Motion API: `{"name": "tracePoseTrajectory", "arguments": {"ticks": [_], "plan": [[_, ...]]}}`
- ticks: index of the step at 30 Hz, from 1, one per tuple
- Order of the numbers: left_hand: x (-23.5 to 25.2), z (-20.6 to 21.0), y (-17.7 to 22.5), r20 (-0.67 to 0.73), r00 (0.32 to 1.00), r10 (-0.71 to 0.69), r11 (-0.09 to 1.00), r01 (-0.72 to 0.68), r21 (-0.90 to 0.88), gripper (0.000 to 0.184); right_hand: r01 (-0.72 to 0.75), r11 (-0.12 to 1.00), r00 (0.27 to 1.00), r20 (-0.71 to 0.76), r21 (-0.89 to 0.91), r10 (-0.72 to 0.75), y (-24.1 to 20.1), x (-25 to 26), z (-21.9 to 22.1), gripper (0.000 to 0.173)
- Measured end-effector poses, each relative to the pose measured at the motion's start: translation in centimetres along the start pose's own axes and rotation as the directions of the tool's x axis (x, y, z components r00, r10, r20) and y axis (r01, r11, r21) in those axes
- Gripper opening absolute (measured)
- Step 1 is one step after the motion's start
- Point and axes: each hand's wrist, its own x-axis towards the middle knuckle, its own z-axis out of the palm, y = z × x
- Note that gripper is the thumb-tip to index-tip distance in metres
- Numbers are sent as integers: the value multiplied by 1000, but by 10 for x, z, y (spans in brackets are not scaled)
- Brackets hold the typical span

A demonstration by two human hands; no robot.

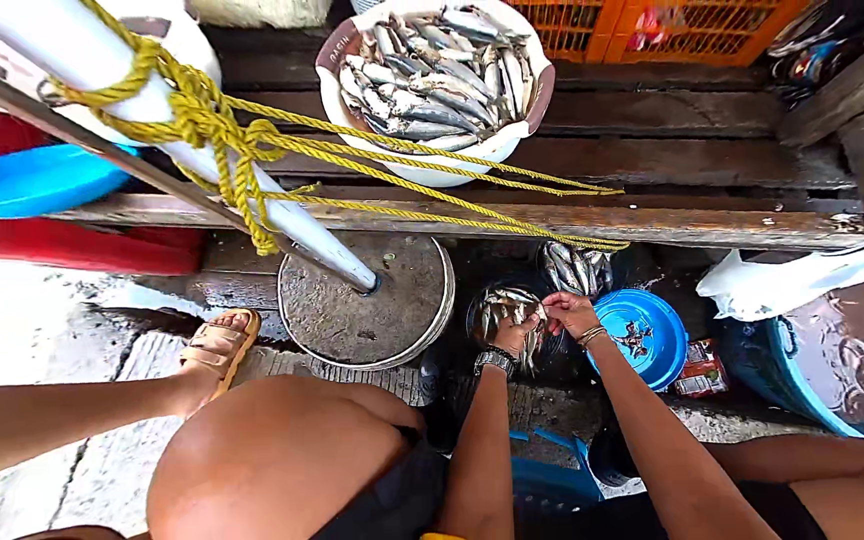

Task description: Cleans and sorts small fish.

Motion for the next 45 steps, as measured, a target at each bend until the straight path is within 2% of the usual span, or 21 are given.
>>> {"name": "tracePoseTrajectory", "arguments": {"ticks": [2,5,10,13,17,21,26,31,35,38,42,45], "plan": [[2,0,-3,-6,999,35,996,-34,82,25,8,976,999,-37,-218,-17,-6,-1,5,18],[3,4,-2,-30,998,62,978,-55,202,26,-24,960,998,-61,-280,7,-10,-2,14,18],[1,7,4,-19,998,62,900,-47,433,31,-69,974,995,-88,-218,51,-3,2,18,18],[0,5,6,33,998,48,868,-58,493,32,-116,984,991,-87,-135,105,1,4,17,16],[-1,6,12,89,996,5,805,-57,591,35,-273,962,961,-48,23,273,-5,1,12,16],[-3,7,12,125,992,16,803,-87,589,34,-338,936,939,-30,99,343,-7,1,8,13],[-2,6,7,81,996,42,856,-78,511,35,-222,974,972,-65,42,225,1,0,14,6],[1,-1,-1,-23,999,27,922,-16,386,31,-114,990,991,65,-83,119,-2,-5,20,7],[8,-18,-1,-90,995,51,864,1,504,34,-142,989,968,202,-46,148,-5,-7,14,7],[8,-23,4,-136,990,29,831,51,553,37,-119,989,976,174,-87,132,-2,-4,11,4],[12,-20,1,-173,985,-12,827,107,552,38,45,970,983,181,-241,0,12,2,22,19],[20,-22,-5,-193,980,-48,830,146,538,39,233,887,963,219,-399,-155,24,3,34,24]]}}
